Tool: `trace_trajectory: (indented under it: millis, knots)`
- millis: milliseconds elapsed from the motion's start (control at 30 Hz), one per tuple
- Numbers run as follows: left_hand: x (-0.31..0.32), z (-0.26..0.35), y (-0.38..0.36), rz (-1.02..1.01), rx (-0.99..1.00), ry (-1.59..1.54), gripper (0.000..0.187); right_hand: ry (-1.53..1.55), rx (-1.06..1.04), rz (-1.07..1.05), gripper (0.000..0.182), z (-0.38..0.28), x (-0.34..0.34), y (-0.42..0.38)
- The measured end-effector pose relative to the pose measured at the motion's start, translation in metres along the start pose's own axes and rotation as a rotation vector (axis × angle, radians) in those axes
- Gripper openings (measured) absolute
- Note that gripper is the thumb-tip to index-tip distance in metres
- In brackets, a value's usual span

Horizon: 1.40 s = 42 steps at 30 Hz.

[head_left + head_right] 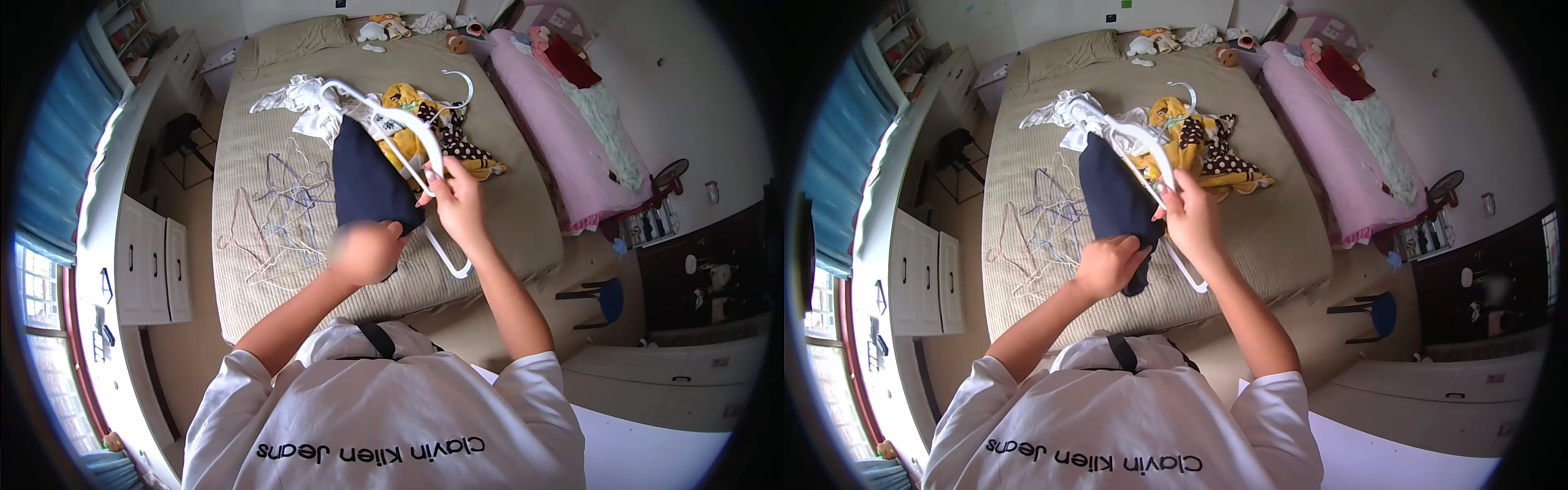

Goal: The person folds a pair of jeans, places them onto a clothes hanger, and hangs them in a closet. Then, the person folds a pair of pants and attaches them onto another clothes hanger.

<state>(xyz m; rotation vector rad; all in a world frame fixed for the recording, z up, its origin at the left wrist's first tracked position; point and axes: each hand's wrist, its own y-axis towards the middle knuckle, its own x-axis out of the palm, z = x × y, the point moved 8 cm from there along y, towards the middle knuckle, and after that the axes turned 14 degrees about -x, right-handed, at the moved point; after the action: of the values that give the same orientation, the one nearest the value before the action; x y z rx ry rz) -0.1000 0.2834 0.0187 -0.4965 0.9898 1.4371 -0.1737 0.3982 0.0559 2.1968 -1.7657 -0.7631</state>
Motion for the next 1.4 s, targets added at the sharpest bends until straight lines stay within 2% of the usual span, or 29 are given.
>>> trace_trajectory:
  millis: [33,67,233,267,433,533,567,633,700,733,833,867,967,1000,1100,1233,1367,1400]
  knots:
    - [0.002,0.001,-0.001,-0.011,0.012,-0.014,0.025,-0.038,-0.05,-0.017,0.014,0.001,0.003,-0.001]
    - [0.006,0.001,-0.003,-0.023,0.024,-0.029,0.025,-0.056,-0.022,-0.001,0.01,0.005,0.004,-0.003]
    - [0.0,0.011,-0.016,-0.011,0.058,-0.109,0.023,-0.104,0.085,-0.177,0.015,0.012,0.027,-0.021]
    - [0.001,0.01,-0.017,0.069,0.077,-0.096,0.023,-0.051,0.069,-0.158,0.016,0.01,0.03,-0.023]
    - [0.001,-0.012,-0.024,-0.074,0.077,-0.051,0.023,0.153,0.184,-0.21,0.018,0.008,0.029,-0.027]
    - [-0.023,-0.036,-0.024,0.014,0.105,-0.071,0.018,0.286,0.211,-0.23,0.02,-0.013,0.026,-0.025]
    - [-0.038,-0.053,-0.024,0.098,0.075,-0.271,0.015,0.319,0.215,-0.237,0.02,-0.02,0.025,-0.024]
    - [-0.066,-0.076,-0.021,0.425,-0.097,-0.204,0.021,0.333,0.189,-0.221,0.019,-0.028,0.022,-0.021]
    - [-0.075,-0.098,-0.021,0.623,-0.261,-0.209,0.039,0.29,0.211,-0.245,0.018,-0.029,0.018,-0.017]
    - [-0.065,-0.116,-0.019,0.571,-0.362,-0.306,0.05,0.29,0.205,-0.227,0.019,-0.03,0.015,-0.014]
    - [-0.004,-0.164,-0.014,0.194,-0.589,-0.64,0.052,0.314,0.214,-0.201,0.02,-0.037,0.008,-0.009]
    - [0.028,-0.178,-0.011,-0.073,-0.612,-0.854,0.059,0.312,0.217,-0.199,0.02,-0.038,0.004,-0.007]
    - [0.033,-0.164,0.005,-0.172,-0.503,-0.976,0.06,0.273,0.21,-0.217,0.021,-0.039,-0.006,-0.004]
    - [0.027,-0.158,0.008,-0.132,-0.527,-1.037,0.054,0.268,0.219,-0.223,0.021,-0.04,-0.008,-0.003]
    - [0.027,-0.135,0.015,-0.345,-0.489,-0.959,0.05,0.242,0.186,-0.237,0.024,-0.041,-0.016,-0.002]
    - [0.015,-0.126,0.031,-0.166,-0.223,-0.765,0.042,0.209,0.207,-0.226,0.023,-0.045,-0.029,-0.005]
    - [0.019,-0.107,0.022,-0.291,-0.388,-1.041,0.038,0.147,0.206,-0.216,0.024,-0.038,-0.046,-0.006]
    - [0.022,-0.099,0.015,-0.325,-0.426,-1.067,0.037,0.171,0.285,-0.224,0.025,-0.023,-0.056,-0.009]
